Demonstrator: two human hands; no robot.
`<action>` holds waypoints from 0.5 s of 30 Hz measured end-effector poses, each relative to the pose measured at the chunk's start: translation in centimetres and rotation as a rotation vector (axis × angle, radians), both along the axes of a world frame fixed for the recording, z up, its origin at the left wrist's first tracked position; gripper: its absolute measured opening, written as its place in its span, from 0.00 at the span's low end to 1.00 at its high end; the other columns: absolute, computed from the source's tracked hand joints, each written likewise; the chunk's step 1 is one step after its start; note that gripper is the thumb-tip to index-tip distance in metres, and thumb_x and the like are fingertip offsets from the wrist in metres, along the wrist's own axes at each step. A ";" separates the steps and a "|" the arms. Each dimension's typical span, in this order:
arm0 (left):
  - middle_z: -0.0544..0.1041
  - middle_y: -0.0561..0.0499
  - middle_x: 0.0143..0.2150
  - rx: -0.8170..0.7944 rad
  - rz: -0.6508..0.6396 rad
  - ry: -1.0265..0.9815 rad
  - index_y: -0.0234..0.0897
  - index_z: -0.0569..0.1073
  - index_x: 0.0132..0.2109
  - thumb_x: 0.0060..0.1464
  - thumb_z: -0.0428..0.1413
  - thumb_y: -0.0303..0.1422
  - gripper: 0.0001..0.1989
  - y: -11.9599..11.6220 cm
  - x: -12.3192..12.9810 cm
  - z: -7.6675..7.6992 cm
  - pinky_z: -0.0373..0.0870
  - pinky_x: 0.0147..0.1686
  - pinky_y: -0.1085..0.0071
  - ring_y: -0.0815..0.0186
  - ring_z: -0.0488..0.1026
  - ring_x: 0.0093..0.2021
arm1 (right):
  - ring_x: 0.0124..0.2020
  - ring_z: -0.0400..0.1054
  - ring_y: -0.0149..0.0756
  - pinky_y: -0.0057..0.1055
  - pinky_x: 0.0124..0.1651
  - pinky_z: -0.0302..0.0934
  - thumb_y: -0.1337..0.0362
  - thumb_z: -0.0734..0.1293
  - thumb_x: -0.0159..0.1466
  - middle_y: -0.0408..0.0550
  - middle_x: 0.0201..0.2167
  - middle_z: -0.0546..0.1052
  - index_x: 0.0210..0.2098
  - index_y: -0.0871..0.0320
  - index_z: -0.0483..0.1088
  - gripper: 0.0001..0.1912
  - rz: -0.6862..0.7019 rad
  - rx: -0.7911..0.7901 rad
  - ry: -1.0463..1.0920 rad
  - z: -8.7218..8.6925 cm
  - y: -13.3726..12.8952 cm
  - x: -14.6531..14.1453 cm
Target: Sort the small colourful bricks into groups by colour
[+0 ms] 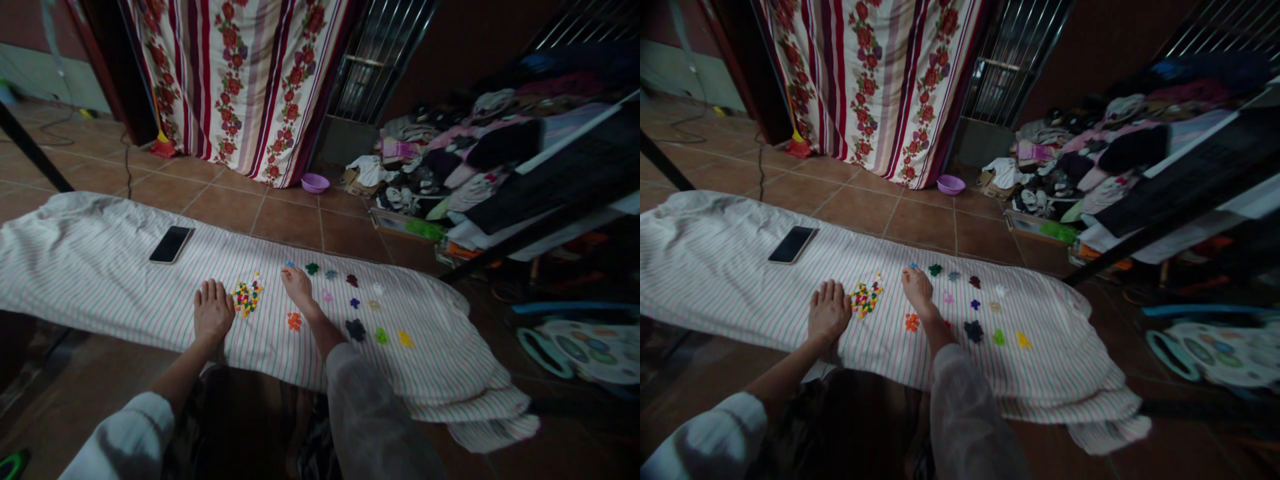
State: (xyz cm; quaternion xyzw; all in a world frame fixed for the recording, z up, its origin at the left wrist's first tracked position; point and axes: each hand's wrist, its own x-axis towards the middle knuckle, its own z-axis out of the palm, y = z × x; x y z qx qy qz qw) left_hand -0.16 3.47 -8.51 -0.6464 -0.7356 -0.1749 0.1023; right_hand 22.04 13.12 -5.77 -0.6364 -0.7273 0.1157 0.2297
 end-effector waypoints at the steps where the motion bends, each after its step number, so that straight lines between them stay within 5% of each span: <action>1: 0.66 0.29 0.60 -0.005 0.000 -0.004 0.21 0.66 0.58 0.60 0.38 0.37 0.28 0.0 0.0 0.0 0.53 0.61 0.49 0.46 0.58 0.64 | 0.41 0.69 0.34 0.27 0.46 0.59 0.64 0.59 0.64 0.47 0.40 0.76 0.44 0.54 0.74 0.14 -0.026 -0.002 -0.001 0.0 0.1 0.5; 9: 0.66 0.29 0.60 -0.024 0.009 -0.009 0.20 0.67 0.58 0.59 0.40 0.37 0.28 0.0 0.2 0.5 0.53 0.61 0.49 0.46 0.58 0.64 | 0.43 0.68 0.37 0.29 0.45 0.59 0.68 0.58 0.63 0.51 0.42 0.75 0.45 0.56 0.73 0.16 -0.224 -0.030 -0.049 -0.2 1.2 4.5; 15: 0.66 0.30 0.61 -0.033 0.016 -0.024 0.21 0.66 0.58 0.59 0.40 0.37 0.28 -0.1 0.2 0.5 0.52 0.61 0.50 0.47 0.57 0.64 | 0.42 0.68 0.35 0.29 0.45 0.58 0.70 0.59 0.61 0.50 0.41 0.76 0.42 0.58 0.72 0.13 -0.246 -0.024 -0.059 -1.3 1.6 6.4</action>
